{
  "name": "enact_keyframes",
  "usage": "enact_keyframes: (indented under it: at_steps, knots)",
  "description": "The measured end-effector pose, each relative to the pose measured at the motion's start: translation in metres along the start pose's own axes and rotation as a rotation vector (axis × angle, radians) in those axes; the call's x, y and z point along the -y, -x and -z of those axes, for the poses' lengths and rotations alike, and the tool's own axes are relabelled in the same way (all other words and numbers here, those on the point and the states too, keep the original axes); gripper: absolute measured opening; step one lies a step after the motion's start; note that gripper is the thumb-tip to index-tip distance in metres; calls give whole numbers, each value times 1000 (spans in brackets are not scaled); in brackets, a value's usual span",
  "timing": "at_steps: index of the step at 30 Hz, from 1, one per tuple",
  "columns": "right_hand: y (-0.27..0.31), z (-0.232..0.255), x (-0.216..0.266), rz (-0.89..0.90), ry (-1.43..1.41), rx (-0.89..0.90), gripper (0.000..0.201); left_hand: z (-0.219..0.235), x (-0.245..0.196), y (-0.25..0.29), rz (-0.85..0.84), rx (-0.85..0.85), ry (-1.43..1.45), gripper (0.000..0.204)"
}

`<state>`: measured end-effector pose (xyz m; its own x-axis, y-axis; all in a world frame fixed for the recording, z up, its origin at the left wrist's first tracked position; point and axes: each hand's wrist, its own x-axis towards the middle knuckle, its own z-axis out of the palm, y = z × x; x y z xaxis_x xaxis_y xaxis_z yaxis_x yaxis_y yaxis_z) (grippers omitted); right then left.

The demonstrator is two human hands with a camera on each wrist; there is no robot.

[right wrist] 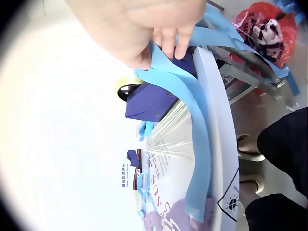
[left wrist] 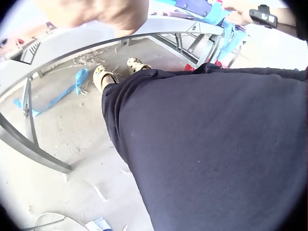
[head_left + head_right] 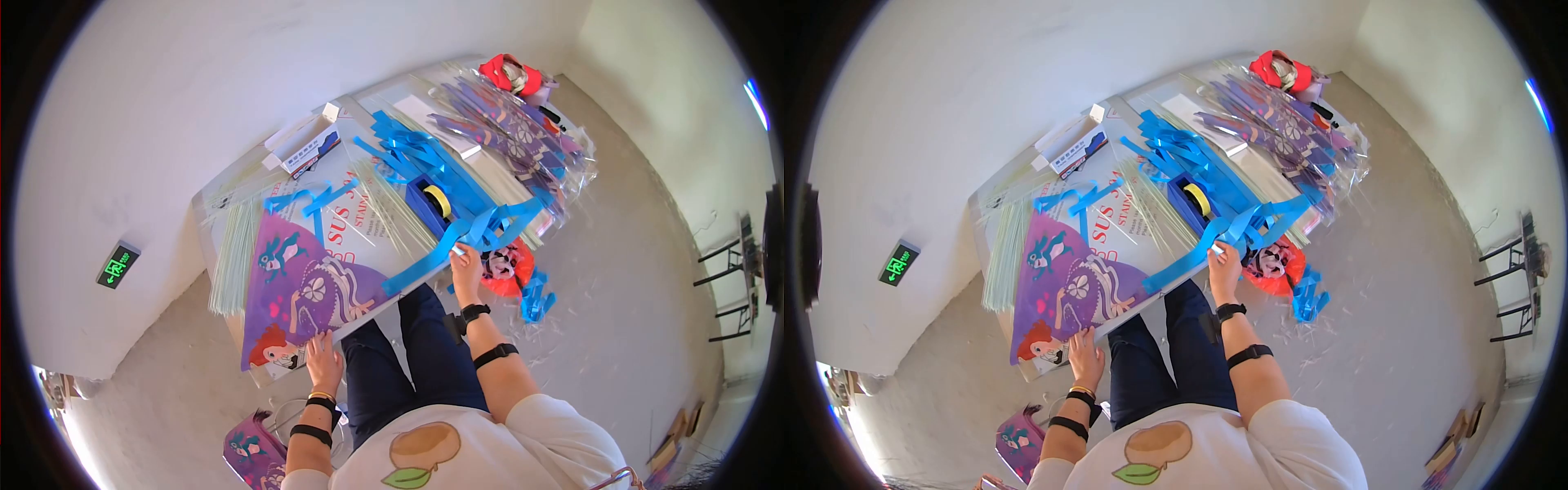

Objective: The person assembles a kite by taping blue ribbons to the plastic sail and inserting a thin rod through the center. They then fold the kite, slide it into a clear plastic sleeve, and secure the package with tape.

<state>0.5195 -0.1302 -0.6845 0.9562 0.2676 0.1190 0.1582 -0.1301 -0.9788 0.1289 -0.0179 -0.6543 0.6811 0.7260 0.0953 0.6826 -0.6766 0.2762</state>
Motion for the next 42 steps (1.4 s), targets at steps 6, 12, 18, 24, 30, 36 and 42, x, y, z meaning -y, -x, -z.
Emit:
enact_keyframes:
  at_steps: [6, 12, 18, 24, 30, 36, 42]
  knots:
    - [13, -8, 35, 52, 269, 35, 22, -2, 4, 2, -2, -18, 24, 58]
    - [18, -32, 34, 110, 318, 246, 55, -3, 7, 5, -11, -26, 57, 58]
    - [-13, -31, 56, -137, -135, 407, 64, -2, 8, 7, -4, -4, 54, 59]
    - [-50, 30, 136, -221, -917, 480, 61, -8, 9, 10, 14, -10, -23, 63]
    - [-63, 40, 151, -378, -859, 694, 61, -8, 10, 11, 20, 1, 19, 63]
    - [-66, 25, 115, -365, -1000, 519, 56, -6, 9, 11, 30, 6, 20, 64]
    - [-74, 40, 109, -338, -1024, 513, 60, -8, 9, 11, 43, 10, 23, 65]
